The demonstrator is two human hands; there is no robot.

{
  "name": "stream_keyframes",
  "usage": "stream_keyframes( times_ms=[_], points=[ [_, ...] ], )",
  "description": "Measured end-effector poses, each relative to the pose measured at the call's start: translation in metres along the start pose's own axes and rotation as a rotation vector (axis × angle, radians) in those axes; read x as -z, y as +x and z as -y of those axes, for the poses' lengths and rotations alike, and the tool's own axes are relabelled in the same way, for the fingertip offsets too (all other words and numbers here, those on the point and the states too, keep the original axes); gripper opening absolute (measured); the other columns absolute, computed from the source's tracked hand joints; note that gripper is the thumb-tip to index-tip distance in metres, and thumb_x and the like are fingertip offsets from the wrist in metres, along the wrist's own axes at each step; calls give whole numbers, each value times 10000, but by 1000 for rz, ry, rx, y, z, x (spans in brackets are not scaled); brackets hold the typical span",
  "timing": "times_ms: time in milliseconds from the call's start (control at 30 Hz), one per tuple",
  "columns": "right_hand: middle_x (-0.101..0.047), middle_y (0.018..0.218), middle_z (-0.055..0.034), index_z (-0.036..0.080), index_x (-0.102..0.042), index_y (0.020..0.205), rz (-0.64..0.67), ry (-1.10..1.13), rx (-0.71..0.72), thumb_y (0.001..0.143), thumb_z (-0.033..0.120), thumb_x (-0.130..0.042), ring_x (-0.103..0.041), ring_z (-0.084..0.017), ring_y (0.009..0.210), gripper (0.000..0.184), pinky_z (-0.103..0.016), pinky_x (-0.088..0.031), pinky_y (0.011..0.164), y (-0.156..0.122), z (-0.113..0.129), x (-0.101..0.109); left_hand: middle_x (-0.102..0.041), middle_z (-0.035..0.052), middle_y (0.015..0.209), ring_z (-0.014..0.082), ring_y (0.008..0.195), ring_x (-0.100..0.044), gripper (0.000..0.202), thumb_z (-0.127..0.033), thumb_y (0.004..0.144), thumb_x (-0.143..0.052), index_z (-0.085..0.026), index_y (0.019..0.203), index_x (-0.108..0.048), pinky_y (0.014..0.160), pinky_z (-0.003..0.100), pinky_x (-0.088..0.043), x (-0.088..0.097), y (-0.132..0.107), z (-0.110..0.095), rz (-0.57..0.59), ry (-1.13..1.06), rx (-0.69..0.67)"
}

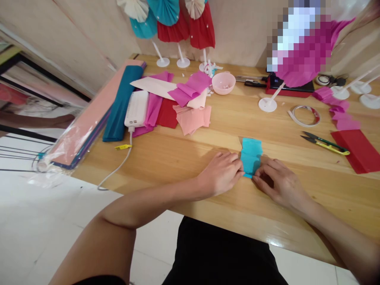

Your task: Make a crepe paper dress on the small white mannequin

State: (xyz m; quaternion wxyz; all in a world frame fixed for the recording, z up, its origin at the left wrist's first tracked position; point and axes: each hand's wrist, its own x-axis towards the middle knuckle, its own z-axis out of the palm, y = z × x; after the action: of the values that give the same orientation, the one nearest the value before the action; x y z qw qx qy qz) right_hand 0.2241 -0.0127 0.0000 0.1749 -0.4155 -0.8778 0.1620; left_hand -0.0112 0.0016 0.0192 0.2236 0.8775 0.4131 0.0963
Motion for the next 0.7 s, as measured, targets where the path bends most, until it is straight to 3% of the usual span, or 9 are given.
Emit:
stream_keyframes(
  times_ms=[233,500,700],
  points=[
    [-577,866,-62,206,-562,856,40,-44,-42,914,276,-545,-541,-215,805,92,-364,-453,746,3,6,3,-606,55,975,194,950,-569,239,-310,969,-441,-167,896,-618,907,354,-423,1,1,1,-7,-7,18],
    [-579,817,-52,220,-560,813,-21,-137,-81,879,313,-578,-555,-216,770,116,-348,-459,685,3,6,-5,-592,67,986,203,952,-557,198,-291,956,-440,-161,899,-577,886,360,-420,0,2,0,-3,53,21],
    [-586,864,-64,225,-586,907,-69,-98,-48,875,291,-585,-573,-226,808,73,-364,-486,710,3,7,-5,-584,52,1066,199,1031,-532,139,-214,945,-443,-188,1009,-564,883,348,-392,-2,2,-1,-28,2,-17]
  ],
)
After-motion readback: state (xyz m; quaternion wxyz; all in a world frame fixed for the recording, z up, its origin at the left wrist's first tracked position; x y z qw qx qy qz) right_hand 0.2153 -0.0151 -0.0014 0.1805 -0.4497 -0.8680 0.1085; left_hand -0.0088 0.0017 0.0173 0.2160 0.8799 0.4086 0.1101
